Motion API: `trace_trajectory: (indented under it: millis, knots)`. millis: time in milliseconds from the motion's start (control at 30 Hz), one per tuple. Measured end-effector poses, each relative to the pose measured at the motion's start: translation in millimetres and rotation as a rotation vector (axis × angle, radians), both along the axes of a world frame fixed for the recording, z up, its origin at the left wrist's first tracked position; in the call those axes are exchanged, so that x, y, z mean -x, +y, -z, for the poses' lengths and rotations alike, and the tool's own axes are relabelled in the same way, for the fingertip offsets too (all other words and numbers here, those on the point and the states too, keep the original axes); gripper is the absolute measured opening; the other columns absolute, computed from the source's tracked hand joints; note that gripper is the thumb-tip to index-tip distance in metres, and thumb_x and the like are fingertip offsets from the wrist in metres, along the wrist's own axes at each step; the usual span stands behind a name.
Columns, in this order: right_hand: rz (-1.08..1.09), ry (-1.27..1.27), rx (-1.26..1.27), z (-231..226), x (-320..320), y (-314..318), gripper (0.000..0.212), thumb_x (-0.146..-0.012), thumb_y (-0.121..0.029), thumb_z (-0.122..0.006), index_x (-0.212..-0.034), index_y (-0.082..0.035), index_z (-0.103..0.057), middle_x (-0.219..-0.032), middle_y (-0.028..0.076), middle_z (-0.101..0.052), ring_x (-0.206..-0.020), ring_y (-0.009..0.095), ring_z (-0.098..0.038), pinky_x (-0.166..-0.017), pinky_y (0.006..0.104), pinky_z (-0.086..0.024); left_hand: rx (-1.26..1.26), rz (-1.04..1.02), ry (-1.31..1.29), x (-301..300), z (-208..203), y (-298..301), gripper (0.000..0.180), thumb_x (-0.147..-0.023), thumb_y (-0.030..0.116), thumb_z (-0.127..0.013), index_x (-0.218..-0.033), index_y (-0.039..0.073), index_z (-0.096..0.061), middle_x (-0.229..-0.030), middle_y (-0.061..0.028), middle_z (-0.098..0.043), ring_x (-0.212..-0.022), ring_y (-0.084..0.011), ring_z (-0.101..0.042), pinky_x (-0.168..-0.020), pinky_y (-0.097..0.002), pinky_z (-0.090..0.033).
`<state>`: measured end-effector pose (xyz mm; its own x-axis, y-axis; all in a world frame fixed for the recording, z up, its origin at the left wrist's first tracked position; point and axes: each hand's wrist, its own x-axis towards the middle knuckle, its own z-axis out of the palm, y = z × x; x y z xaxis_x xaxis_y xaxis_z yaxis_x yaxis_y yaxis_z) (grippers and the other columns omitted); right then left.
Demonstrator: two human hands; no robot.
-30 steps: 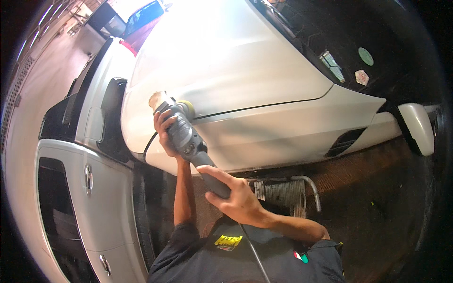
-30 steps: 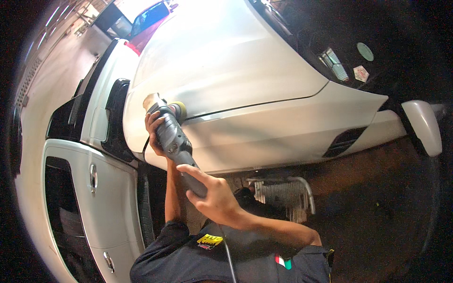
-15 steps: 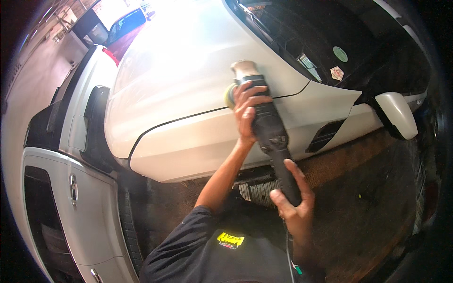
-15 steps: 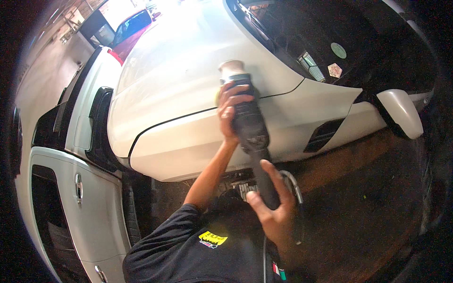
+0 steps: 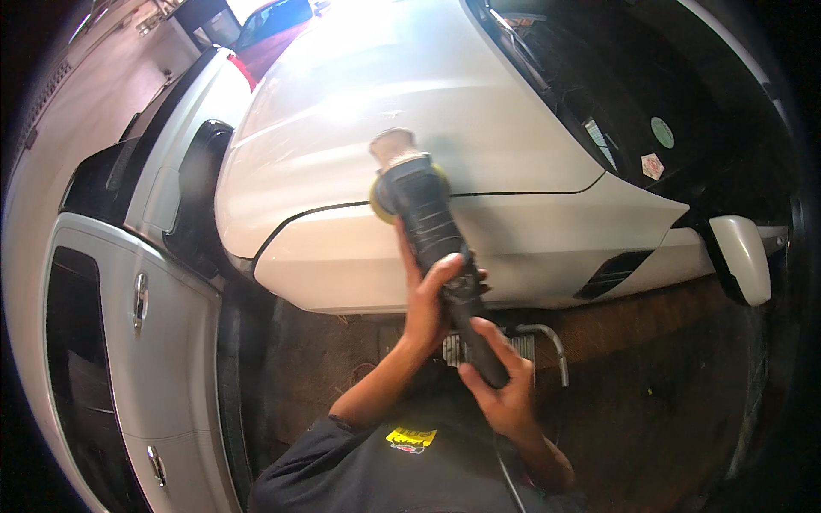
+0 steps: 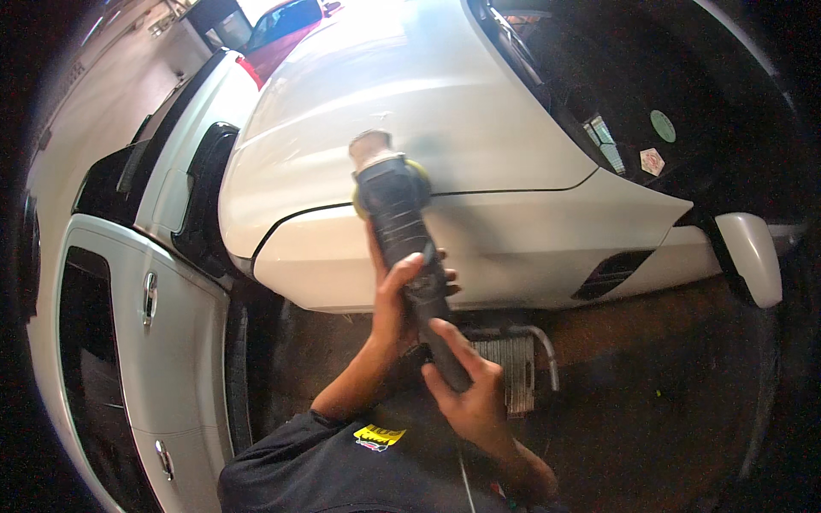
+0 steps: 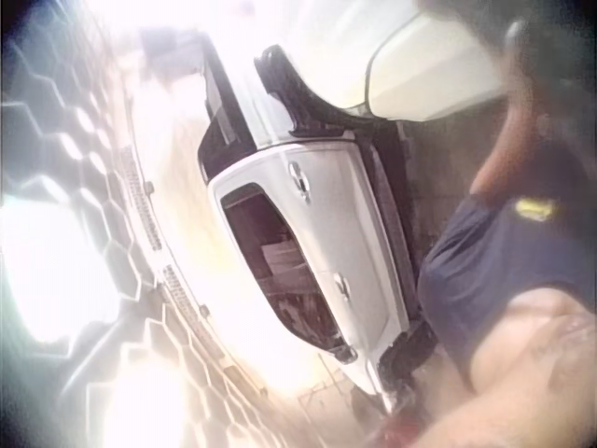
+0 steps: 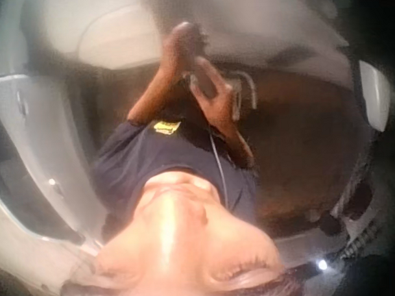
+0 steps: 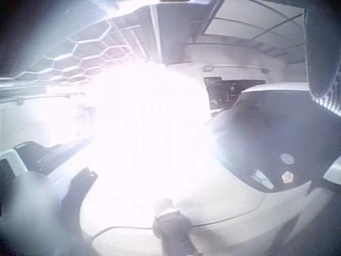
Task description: The person uses a handheld electric polishing machine to buff the hood of a white car. They move the tool in circular and sweeping motions across the surface, covering the area near the windshield and headlights.
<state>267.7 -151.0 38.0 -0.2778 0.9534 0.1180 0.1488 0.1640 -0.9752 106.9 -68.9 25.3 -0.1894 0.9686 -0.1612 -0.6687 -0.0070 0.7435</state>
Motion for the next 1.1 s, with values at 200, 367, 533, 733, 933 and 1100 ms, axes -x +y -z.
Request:
trace_trajectory:
  millis: [200, 367, 533, 733, 933, 1100]
  knots:
    - [-0.274, 0.093, -0.138, 26, 58, 34, 0.07, -0.092, 0.002, -0.075, -0.158, -0.011, -0.056, -0.133, 0.028, -0.073, -0.12, 0.037, -0.076, -0.098, 0.0416, -0.061, 0.004, -0.318, 0.186, 64, 14, -7, 0.11, -0.092, 0.024, -0.067, -0.175, 0.036, 0.004, -0.114, -0.0253, -0.065, -0.084, -0.0353, -0.074, -0.073, -0.0503, -0.066]
    - [-0.393, 0.171, -0.137, 39, 104, 41, 0.074, -0.091, 0.003, -0.072, -0.161, -0.014, -0.054, -0.126, 0.031, -0.074, -0.115, 0.042, -0.077, -0.096, 0.0449, -0.061, 0.028, -0.464, 0.247, 115, 35, -11, 0.086, -0.096, 0.034, -0.064, -0.169, 0.024, -0.02, -0.105, -0.0244, -0.07, -0.077, -0.0339, -0.075, -0.066, -0.0444, -0.064]
    - [-0.476, 0.169, -0.148, 54, 139, 47, 0.079, -0.089, 0.0, -0.072, -0.163, -0.016, -0.051, -0.106, 0.03, -0.074, -0.096, 0.044, -0.077, -0.086, 0.049, -0.06, 0.012, -0.542, 0.193, 164, 54, -18, 0.076, -0.094, 0.036, -0.065, -0.161, 0.017, -0.034, -0.105, -0.0256, -0.07, -0.076, -0.0344, -0.075, -0.062, -0.0439, -0.063]
    - [-0.528, 0.156, -0.139, 63, 159, 59, 0.076, -0.09, 0.005, -0.072, -0.161, -0.015, -0.054, -0.125, 0.029, -0.074, -0.101, 0.04, -0.079, -0.087, 0.0445, -0.062, 0.014, -0.597, 0.317, 170, 43, -12, 0.077, -0.095, 0.037, -0.065, -0.162, 0.024, -0.029, -0.104, -0.0251, -0.07, -0.075, -0.034, -0.075, -0.06, -0.0426, -0.063]
    - [-0.458, 0.136, -0.094, 44, 141, 48, 0.077, -0.091, 0.005, -0.072, -0.162, -0.017, -0.053, -0.131, 0.028, -0.073, -0.107, 0.039, -0.079, -0.091, 0.0431, -0.062, 0.058, -0.525, 0.276, 153, 32, -13, 0.076, -0.096, 0.038, -0.065, -0.161, 0.02, -0.031, -0.103, -0.0239, -0.07, -0.076, -0.035, -0.075, -0.061, -0.0423, -0.063]
    - [-0.416, 0.127, 0.056, 15, 106, 27, 0.076, -0.094, 0.001, -0.074, -0.165, -0.014, -0.049, -0.146, 0.026, -0.068, -0.128, 0.034, -0.072, -0.106, 0.0407, -0.057, 0.115, -0.427, 0.248, 116, 8, -20, 0.087, -0.097, 0.036, -0.064, -0.171, 0.026, -0.018, -0.103, -0.0241, -0.07, -0.077, -0.0339, -0.075, -0.063, -0.0446, -0.064]
